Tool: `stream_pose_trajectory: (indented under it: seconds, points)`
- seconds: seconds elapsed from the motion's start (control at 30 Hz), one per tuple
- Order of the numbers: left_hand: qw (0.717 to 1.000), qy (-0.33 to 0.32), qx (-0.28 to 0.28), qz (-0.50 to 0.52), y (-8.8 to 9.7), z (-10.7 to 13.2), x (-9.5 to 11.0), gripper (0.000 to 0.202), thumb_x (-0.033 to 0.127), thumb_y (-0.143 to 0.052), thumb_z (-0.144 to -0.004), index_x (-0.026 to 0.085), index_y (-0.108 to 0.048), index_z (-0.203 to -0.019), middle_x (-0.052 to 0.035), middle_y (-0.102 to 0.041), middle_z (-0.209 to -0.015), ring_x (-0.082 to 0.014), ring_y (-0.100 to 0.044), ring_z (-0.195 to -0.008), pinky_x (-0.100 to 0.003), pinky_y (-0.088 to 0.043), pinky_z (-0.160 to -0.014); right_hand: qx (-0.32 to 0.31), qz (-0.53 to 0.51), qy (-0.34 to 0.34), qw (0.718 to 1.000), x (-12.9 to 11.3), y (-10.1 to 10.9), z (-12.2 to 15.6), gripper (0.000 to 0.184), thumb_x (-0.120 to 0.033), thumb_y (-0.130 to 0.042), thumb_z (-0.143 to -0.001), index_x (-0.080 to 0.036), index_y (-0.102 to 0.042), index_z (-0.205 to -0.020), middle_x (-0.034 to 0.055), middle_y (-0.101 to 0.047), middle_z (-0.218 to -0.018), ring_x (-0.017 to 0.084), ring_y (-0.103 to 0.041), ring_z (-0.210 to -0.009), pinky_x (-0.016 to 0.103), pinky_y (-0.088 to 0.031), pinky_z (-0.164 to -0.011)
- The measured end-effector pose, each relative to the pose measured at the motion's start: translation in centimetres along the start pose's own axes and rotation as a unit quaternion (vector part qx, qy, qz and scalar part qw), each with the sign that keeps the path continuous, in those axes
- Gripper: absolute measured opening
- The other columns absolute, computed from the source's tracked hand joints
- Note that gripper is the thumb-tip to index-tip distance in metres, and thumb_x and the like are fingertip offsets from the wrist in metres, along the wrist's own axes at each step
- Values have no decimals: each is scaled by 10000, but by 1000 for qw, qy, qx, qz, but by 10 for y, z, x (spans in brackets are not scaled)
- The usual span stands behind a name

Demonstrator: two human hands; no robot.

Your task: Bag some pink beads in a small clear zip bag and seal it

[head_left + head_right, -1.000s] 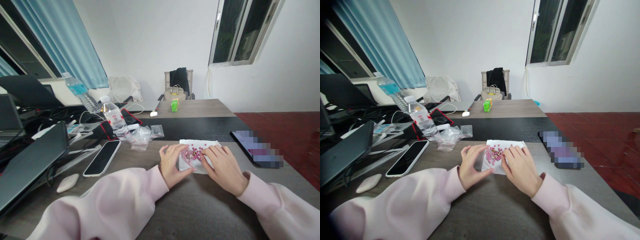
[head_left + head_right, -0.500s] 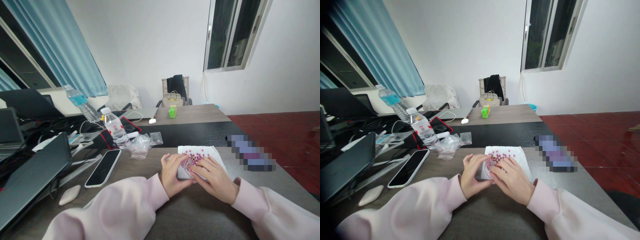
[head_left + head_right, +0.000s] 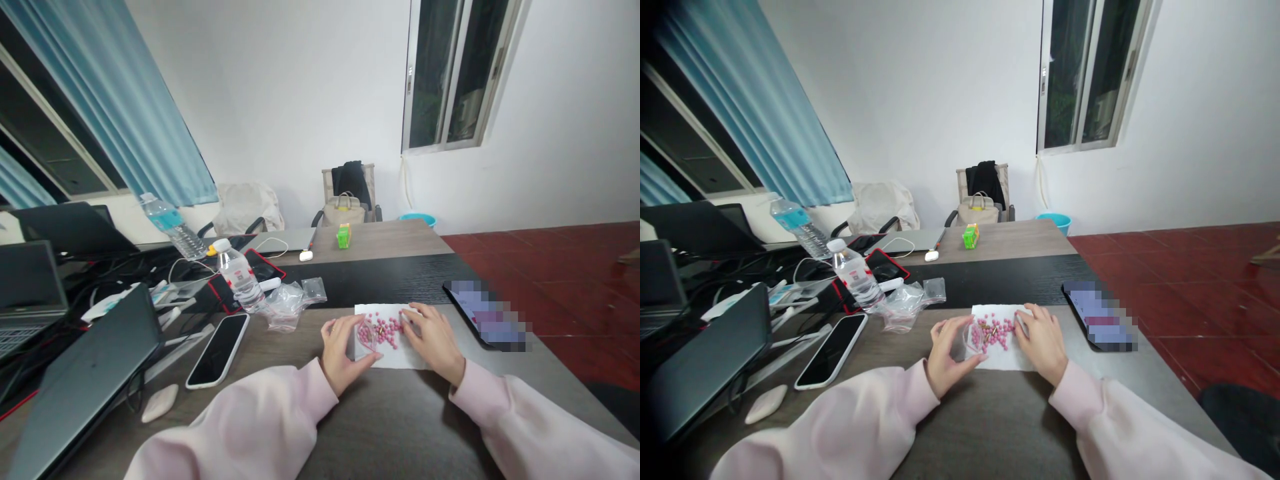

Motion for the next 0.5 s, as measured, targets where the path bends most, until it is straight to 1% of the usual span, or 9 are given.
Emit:
stream_pose_trajectory:
  seconds: [0.1, 0.17, 0.3, 0.4, 0.5]
  points:
    - [1000, 11, 6, -8, 1, -2, -4, 586, 401, -735, -659, 217, -507, -1166, -86, -649, -1124, -256, -590, -1055, -443, -293, -977, -37, 6, 13, 999, 0, -7, 0, 259, -240, -466, -896, -236, -715, -968, 99, -634, -1193, 277, -555, -1091, 437, -430, -835]
    - [1000, 17, 6, -6, 1, -3, -6, 596, 405, -735, -659, 218, -502, -1175, -92, -647, -1124, -259, -591, -1053, -447, -295, -974, -42, 0, 24, 999, -2, -7, 1, 265, -233, -461, -897, -247, -723, -939, 89, -656, -1163, 274, -561, -1088, 437, -425, -825]
    - [1000, 14, 0, -2, 1, -3, -10, 626, 427, -728, -664, 217, -490, -1203, -97, -648, -1110, -264, -600, -1031, -455, -299, -974, -31, -26, 43, 998, -5, -4, 1, 268, -241, -454, -900, -273, -720, -889, 55, -698, -1060, 238, -603, -973, 411, -415, -789]
    - [1000, 8, -4, -6, -1, -3, -14, 649, 453, -723, -656, 213, -490, -1213, -93, -648, -1100, -270, -602, -1024, -454, -320, -958, -16, -43, 33, 998, -2, -2, 1, 255, -252, -460, -895, -269, -713, -863, 47, -706, -992, 222, -607, -921, 390, -407, -774]
    - [1000, 5, -13, 4, -4, -2, -17, 674, 473, -712, -658, 212, -472, -1231, -96, -643, -1105, -269, -594, -1033, -457, -304, -972, -17, -61, 14, 998, 2, -4, 2, 227, -269, -478, -883, -261, -704, -870, 45, -697, -975, 227, -600, -930, 380, -399, -763]
Point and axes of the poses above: each hand's wrist, its own z-axis away from the middle knuckle, its own y-axis out of the back of the hand, x = y × z, the point moved 8 cm from there along -z, towards the middle knuckle
